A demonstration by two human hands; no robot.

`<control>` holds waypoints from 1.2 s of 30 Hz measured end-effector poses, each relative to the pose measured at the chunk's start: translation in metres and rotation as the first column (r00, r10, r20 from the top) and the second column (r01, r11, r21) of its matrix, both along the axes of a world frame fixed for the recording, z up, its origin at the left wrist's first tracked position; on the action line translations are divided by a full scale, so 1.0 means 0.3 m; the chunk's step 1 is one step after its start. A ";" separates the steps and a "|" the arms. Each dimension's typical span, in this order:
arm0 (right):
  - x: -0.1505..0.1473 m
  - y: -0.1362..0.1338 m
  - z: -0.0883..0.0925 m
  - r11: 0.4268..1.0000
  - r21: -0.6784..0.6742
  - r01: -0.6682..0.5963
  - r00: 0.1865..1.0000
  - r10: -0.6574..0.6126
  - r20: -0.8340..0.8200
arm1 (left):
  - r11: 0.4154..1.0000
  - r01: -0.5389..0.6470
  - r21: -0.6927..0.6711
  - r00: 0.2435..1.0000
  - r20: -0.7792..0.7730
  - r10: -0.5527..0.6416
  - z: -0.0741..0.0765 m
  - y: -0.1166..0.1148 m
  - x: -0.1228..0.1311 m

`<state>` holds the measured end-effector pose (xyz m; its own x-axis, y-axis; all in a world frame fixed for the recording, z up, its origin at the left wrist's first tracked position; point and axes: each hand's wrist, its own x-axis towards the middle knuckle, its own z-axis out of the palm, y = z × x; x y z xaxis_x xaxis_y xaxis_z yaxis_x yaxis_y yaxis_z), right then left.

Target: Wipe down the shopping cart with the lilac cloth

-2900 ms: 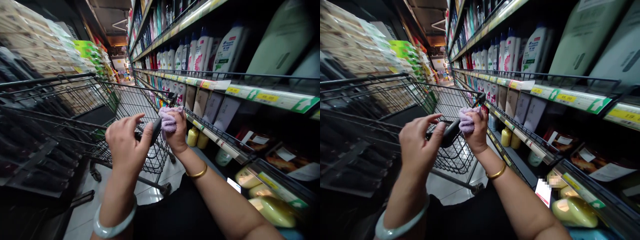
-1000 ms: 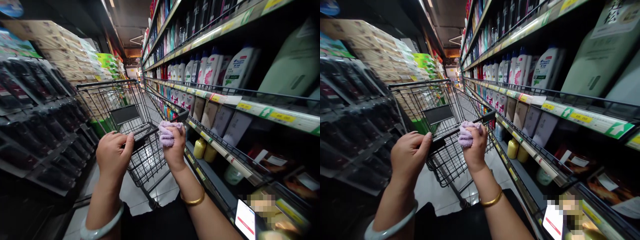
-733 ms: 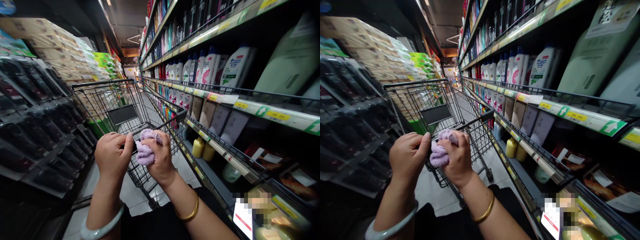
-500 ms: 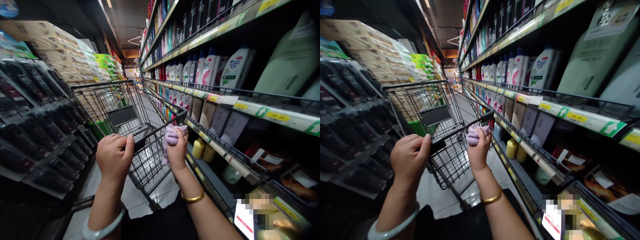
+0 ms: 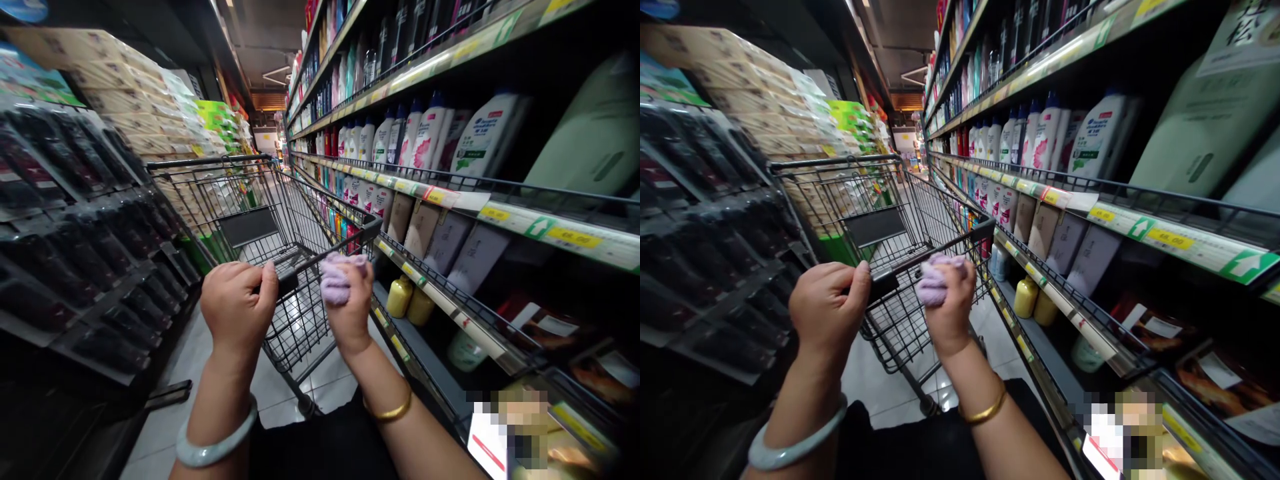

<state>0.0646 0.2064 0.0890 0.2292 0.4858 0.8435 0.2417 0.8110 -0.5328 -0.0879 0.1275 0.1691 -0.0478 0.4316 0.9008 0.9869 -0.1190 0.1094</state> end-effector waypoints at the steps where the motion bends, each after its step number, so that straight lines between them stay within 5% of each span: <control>1: -0.015 -0.041 0.005 0.995 0.071 -0.071 0.996 0.066 0.068 | 1.000 0.000 0.006 1.000 0.001 0.000 0.000 0.001 0.000; 4: -0.046 -0.128 0.015 0.950 0.231 -0.211 0.952 0.146 0.269 | 1.000 0.014 0.012 1.000 0.009 -0.014 0.002 0.001 0.001; 6: -0.037 -0.108 0.011 0.956 0.240 -0.170 0.953 0.097 0.288 | 1.000 0.015 0.011 1.000 0.013 -0.015 0.003 0.001 0.001; 12: 0.019 0.049 -0.018 0.997 -0.036 0.070 0.997 -0.071 -0.035 | 0.999 0.022 0.023 1.000 0.007 -0.022 -0.005 0.010 0.005; 19: -0.068 -0.145 -0.030 0.939 0.230 -0.256 0.924 0.167 0.345 | 0.998 0.025 0.064 1.000 -0.013 -0.024 -0.014 0.016 -0.009; 22: -0.024 -0.054 -0.038 0.957 0.234 -0.171 0.947 0.094 0.307 | 0.997 0.025 0.073 0.999 -0.022 -0.023 -0.018 0.020 -0.017; 27: 0.031 0.054 -0.043 0.997 0.040 0.064 0.994 -0.068 0.087 | 0.994 0.038 0.098 0.999 -0.013 -0.037 -0.025 0.033 -0.020; 32: -0.046 -0.109 -0.033 0.952 0.241 -0.187 0.927 0.089 0.365 | 0.991 0.050 0.127 0.999 -0.012 -0.049 -0.024 0.034 -0.020; 36: -0.021 -0.054 -0.053 0.943 0.276 -0.185 0.922 0.069 0.382 | 0.992 0.058 0.117 0.998 -0.009 -0.057 -0.022 0.032 -0.024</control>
